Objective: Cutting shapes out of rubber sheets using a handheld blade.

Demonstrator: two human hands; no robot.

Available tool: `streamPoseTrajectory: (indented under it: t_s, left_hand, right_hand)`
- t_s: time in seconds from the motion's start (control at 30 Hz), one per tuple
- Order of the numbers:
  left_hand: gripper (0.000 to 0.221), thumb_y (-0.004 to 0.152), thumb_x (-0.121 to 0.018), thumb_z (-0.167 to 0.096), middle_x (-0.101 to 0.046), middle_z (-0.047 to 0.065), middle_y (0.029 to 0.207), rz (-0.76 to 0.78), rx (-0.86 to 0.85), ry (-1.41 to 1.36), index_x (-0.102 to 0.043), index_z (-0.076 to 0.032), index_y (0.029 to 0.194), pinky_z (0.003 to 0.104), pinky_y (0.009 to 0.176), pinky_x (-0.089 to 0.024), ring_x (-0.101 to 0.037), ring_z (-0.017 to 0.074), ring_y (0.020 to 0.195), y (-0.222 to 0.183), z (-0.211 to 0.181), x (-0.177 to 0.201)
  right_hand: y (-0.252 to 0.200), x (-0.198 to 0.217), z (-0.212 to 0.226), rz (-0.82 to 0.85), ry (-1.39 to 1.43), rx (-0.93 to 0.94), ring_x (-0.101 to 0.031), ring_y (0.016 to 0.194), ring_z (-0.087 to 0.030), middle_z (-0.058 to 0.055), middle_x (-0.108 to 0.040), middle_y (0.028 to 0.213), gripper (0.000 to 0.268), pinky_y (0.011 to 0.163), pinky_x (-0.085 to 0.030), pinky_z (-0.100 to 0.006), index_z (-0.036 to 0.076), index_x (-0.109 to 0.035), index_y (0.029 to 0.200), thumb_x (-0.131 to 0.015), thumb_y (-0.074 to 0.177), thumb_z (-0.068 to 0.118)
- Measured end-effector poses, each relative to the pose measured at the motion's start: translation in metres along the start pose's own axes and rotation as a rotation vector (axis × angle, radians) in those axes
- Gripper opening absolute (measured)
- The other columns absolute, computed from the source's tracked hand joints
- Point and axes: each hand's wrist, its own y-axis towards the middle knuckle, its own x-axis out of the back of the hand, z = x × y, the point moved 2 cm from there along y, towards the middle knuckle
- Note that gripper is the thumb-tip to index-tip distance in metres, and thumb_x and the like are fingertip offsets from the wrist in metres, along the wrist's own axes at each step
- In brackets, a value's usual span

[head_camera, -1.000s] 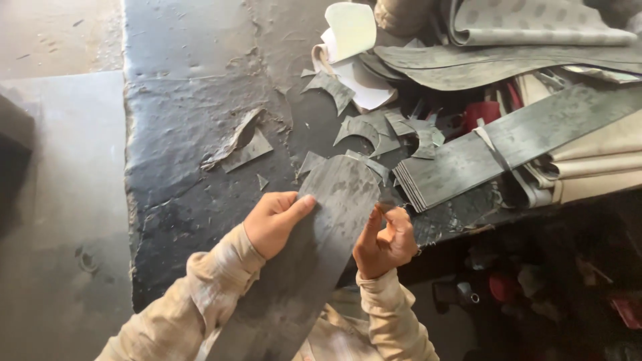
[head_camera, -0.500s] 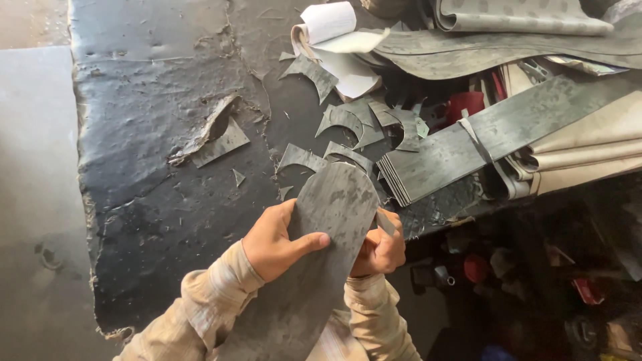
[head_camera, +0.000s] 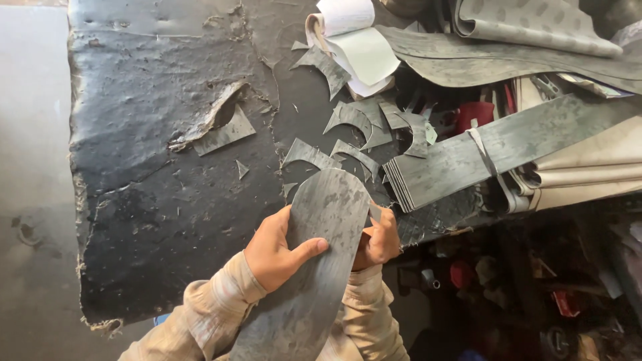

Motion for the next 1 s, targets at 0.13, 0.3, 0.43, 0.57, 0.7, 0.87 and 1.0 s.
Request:
streamPoseTrajectory:
  t_s: [0.13, 0.3, 0.43, 0.57, 0.7, 0.87, 1.0]
  left_hand:
    - [0.052, 0.086, -0.076, -0.011, -0.073, 0.012, 0.125, -0.018, -0.009, 0.012, -0.058, 0.004, 0.133, 0.033, 0.106, -0.047, -0.064, 0.0162, 0.118, 0.0, 0.001, 0.002]
    - [0.049, 0.085, -0.077, -0.012, -0.075, 0.012, 0.119, -0.056, -0.037, 0.035, -0.059, 0.003, 0.129, 0.033, 0.1, -0.05, -0.066, 0.0163, 0.112, -0.001, 0.002, 0.002]
    - [0.043, 0.08, -0.081, -0.016, -0.077, 0.014, 0.108, -0.019, -0.139, 0.365, -0.07, -0.001, 0.119, 0.034, 0.088, -0.056, -0.071, 0.0176, 0.101, -0.009, 0.003, -0.02]
    - [0.044, 0.08, -0.085, -0.023, -0.074, 0.017, 0.094, 0.228, 0.15, 0.275, -0.066, 0.002, 0.111, 0.036, 0.081, -0.056, -0.069, 0.0206, 0.086, -0.006, -0.004, -0.032]
    - [0.049, 0.082, -0.078, -0.017, -0.079, 0.01, 0.108, 0.093, -0.028, 0.19, -0.063, 0.001, 0.126, 0.03, 0.091, -0.055, -0.073, 0.0127, 0.099, 0.002, -0.033, 0.0]
    - [0.046, 0.087, -0.077, -0.012, -0.076, 0.009, 0.115, 0.069, 0.084, -0.051, -0.062, 0.005, 0.127, 0.03, 0.095, -0.054, -0.065, 0.0113, 0.105, 0.001, -0.017, 0.006]
    - [0.046, 0.087, -0.077, -0.013, -0.077, 0.008, 0.114, 0.066, 0.085, -0.014, -0.062, 0.005, 0.127, 0.03, 0.095, -0.054, -0.066, 0.0116, 0.105, 0.003, -0.02, 0.004]
  right_hand:
    - [-0.003, -0.003, -0.001, 0.057, 0.06, 0.004, -0.073, 0.09, -0.028, -0.015, -0.074, 0.111, 0.035, 0.077, -0.057, -0.035, 0.003, -0.063, 0.098, -0.082, 0.089, 0.031]
    - [-0.004, -0.007, -0.007, 0.046, 0.055, -0.146, -0.071, 0.081, -0.018, -0.011, -0.073, 0.098, 0.041, 0.071, -0.056, -0.028, 0.0, -0.064, 0.099, -0.085, 0.083, 0.032]
    - [0.024, -0.02, -0.016, 0.08, 0.025, -0.433, -0.066, 0.075, -0.016, -0.01, -0.072, 0.089, 0.026, 0.069, -0.054, -0.028, -0.003, -0.063, 0.096, -0.075, 0.097, 0.02]
    - [0.036, -0.018, -0.032, -0.034, 0.082, -0.65, -0.065, 0.073, -0.015, -0.01, -0.072, 0.087, 0.017, 0.069, -0.054, -0.027, -0.006, -0.063, 0.098, -0.07, 0.102, 0.009]
    - [0.034, -0.006, -0.031, -0.124, 0.236, -0.666, -0.069, 0.079, -0.016, -0.012, -0.074, 0.09, 0.015, 0.075, -0.057, -0.027, -0.006, -0.064, 0.1, -0.068, 0.104, 0.007]
    - [0.006, 0.007, -0.007, -0.1, 0.288, -0.412, -0.072, 0.091, -0.018, -0.015, -0.074, 0.107, 0.017, 0.083, -0.061, -0.031, -0.006, -0.063, 0.109, -0.066, 0.106, 0.01]
    - [0.004, 0.009, 0.002, -0.036, 0.267, -0.344, -0.071, 0.094, -0.021, -0.019, -0.073, 0.112, 0.028, 0.083, -0.059, -0.033, -0.008, -0.065, 0.115, -0.074, 0.098, 0.012]
